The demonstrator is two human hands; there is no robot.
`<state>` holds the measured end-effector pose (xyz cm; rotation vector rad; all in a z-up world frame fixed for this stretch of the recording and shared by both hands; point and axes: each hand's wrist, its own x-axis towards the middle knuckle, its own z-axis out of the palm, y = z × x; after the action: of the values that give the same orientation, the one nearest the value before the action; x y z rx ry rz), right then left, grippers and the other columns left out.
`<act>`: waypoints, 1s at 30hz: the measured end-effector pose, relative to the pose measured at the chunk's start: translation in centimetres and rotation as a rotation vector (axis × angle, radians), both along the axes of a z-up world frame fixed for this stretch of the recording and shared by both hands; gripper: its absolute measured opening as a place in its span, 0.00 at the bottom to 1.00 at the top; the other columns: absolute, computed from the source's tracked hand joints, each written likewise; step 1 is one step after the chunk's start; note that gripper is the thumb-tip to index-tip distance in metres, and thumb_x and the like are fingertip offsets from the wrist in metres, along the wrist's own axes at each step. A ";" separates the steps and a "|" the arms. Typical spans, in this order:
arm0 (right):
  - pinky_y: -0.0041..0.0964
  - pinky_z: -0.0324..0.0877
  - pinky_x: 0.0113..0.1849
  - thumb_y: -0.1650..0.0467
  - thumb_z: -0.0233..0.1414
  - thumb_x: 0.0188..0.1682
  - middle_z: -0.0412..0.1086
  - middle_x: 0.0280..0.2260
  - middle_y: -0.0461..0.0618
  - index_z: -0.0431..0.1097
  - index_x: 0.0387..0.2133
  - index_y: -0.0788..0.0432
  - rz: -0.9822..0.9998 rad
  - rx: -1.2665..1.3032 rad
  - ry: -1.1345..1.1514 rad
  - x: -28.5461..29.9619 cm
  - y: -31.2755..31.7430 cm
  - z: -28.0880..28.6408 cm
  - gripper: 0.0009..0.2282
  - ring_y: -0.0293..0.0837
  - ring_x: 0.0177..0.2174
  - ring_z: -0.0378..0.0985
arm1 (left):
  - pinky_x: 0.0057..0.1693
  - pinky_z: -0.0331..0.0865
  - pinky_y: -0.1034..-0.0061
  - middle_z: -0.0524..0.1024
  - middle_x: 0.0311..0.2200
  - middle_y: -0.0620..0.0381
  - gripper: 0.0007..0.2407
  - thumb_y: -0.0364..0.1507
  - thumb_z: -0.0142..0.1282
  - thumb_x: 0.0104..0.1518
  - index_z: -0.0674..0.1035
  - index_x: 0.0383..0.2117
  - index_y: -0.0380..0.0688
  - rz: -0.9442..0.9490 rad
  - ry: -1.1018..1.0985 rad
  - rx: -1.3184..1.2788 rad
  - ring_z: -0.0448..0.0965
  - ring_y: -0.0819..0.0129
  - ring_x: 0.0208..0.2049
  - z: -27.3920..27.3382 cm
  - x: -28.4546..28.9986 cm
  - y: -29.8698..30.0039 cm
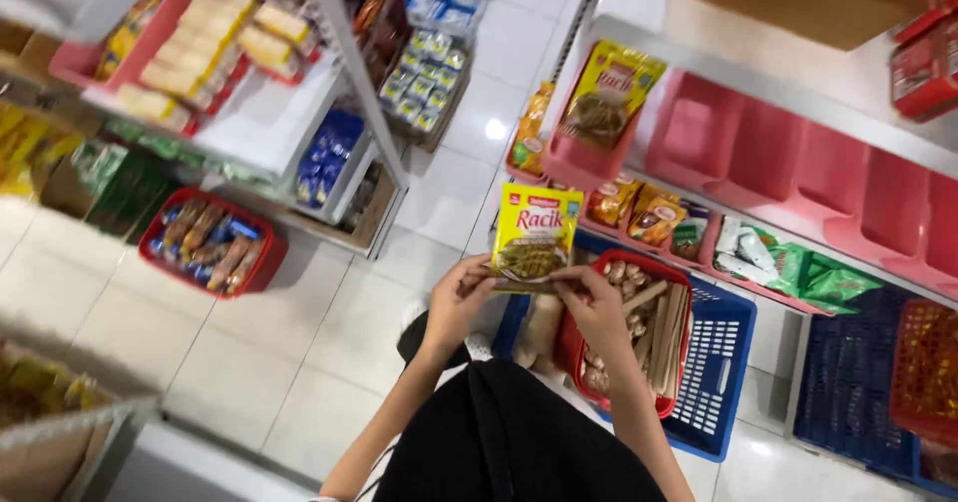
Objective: The person selects seasoning packets from a basket by hand and places them into shelf compartments and containers.
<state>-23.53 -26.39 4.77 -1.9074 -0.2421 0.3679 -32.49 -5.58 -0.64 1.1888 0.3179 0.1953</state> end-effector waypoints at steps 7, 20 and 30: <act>0.35 0.71 0.37 0.77 0.55 0.48 0.78 0.36 0.52 0.76 0.40 0.62 -0.166 -0.159 -0.200 6.2 -0.1 2.2 0.08 0.43 0.31 0.78 | 0.49 0.75 0.75 0.78 0.44 0.51 0.16 0.18 0.56 0.57 0.71 0.52 0.38 -0.287 -0.015 0.305 0.81 0.67 0.42 4.4 10.9 1.5; 0.49 0.74 0.39 0.73 0.58 0.46 0.75 0.37 0.63 0.76 0.37 0.62 -0.416 -0.475 -0.381 22.5 4.1 -3.9 0.07 0.61 0.36 0.80 | 0.68 0.42 0.36 0.76 0.49 0.50 0.17 0.29 0.58 0.54 0.76 0.51 0.43 -0.592 -0.231 1.221 0.68 0.51 0.60 -0.1 31.6 4.1; 0.53 0.73 0.43 0.72 0.53 0.48 0.69 0.49 0.67 0.72 0.45 0.63 -0.513 -0.740 -0.409 24.2 8.2 -9.8 0.12 0.65 0.43 0.76 | 0.69 0.58 0.57 0.75 0.43 0.43 0.13 0.30 0.57 0.50 0.80 0.39 0.35 -0.941 -0.698 1.445 0.72 0.48 0.53 -2.8 34.4 3.2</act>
<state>0.70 -18.20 -4.99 -2.6677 0.1500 -0.3382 1.91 -2.41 -3.46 2.4089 -1.2112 -0.0397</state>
